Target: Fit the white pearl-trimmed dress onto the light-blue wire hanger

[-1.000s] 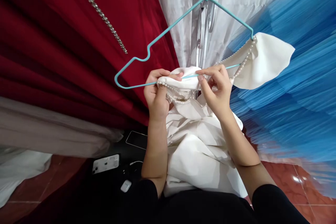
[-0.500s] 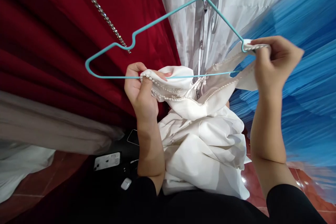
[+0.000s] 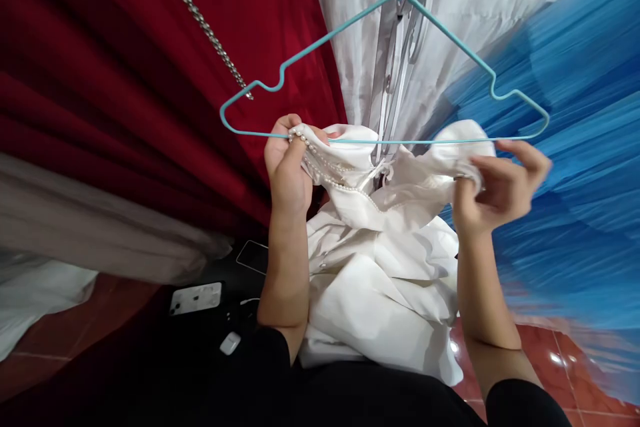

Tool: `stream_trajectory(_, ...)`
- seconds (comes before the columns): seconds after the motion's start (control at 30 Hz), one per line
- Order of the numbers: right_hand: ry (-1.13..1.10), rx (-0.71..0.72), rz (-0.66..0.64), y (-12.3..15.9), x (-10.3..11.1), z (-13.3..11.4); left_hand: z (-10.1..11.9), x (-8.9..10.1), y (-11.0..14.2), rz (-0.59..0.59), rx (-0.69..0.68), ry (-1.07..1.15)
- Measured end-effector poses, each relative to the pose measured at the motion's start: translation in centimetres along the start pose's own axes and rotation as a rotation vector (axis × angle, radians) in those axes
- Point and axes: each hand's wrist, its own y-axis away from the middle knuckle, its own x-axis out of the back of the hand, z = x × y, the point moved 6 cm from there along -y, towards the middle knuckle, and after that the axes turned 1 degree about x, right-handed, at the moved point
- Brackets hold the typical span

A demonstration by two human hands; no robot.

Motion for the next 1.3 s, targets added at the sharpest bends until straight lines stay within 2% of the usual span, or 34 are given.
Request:
stream_trajectory(0.03,-0.048,0.014,-0.162,-0.2,-1.6,-1.1,-0.1,-0.2,0.0,-0.002,0.008,-0.004)
stream_trajectory(0.1,-0.163,-0.044,-0.455,-0.2,-4.7,-2.1,0.0,-0.6,0.2,-0.003,0.007,-0.010)
stream_trajectory(0.13,-0.208,-0.098,-0.538,-0.1,-5.9,-2.1,0.0,-0.8,0.4,-0.007,0.002,-0.017)
stream_trajectory(0.17,-0.236,-0.145,-0.562,0.0,-6.7,-1.8,0.0,-0.9,0.6,-0.015,0.000,-0.032)
stream_trajectory(0.23,-0.246,-0.196,-0.491,0.1,-7.2,-1.0,-0.1,-0.7,1.1,-0.022,-0.028,-0.083)
stream_trajectory(0.3,-0.233,-0.207,-0.401,0.4,-7.1,-0.3,-0.1,0.4,1.6,0.019,-0.089,-0.178)
stream_trajectory(0.47,-0.234,-0.199,-0.408,0.9,-6.9,-0.1,-0.3,6.1,1.7,0.278,-0.135,-0.468)
stream_trajectory(0.57,-0.236,-0.200,-0.406,0.7,-6.7,-0.1,1.8,8.6,0.6,0.420,-0.242,-0.494)
stream_trajectory(0.67,-0.239,-0.209,-0.408,0.5,-6.5,-0.3,5.4,9.1,-0.9,0.491,-0.385,-0.513)
stream_trajectory(0.77,-0.238,-0.215,-0.386,0.3,-6.2,-0.4,9.2,7.5,-2.1,0.473,-0.504,-0.626)
stream_trajectory(0.9,-0.250,-0.216,-0.380,0.4,-6.1,-0.6,12.5,3.4,-2.7,0.435,-0.617,-0.610)
stream_trajectory(0.97,-0.254,-0.223,-0.370,0.5,-6.1,-0.6,12.5,0.9,-3.2,0.315,-0.578,-0.573)
stream_trajectory(1.07,-0.243,-0.237,-0.368,0.7,-6.3,-0.7,11.3,-2.3,-3.7,0.093,-0.493,-0.535)
stream_trajectory(1.13,-0.229,-0.258,-0.373,0.7,-6.3,-0.7,10.6,-3.6,-3.1,0.059,-0.509,-0.590)
stream_trajectory(1.23,-0.212,-0.293,-0.376,0.5,-6.4,-0.7,9.9,-4.7,-0.6,0.117,-0.611,-0.708)
stream_trajectory(1.3,-0.213,-0.304,-0.372,0.3,-6.5,-0.7,8.7,-5.8,1.3,0.059,-0.613,-0.705)
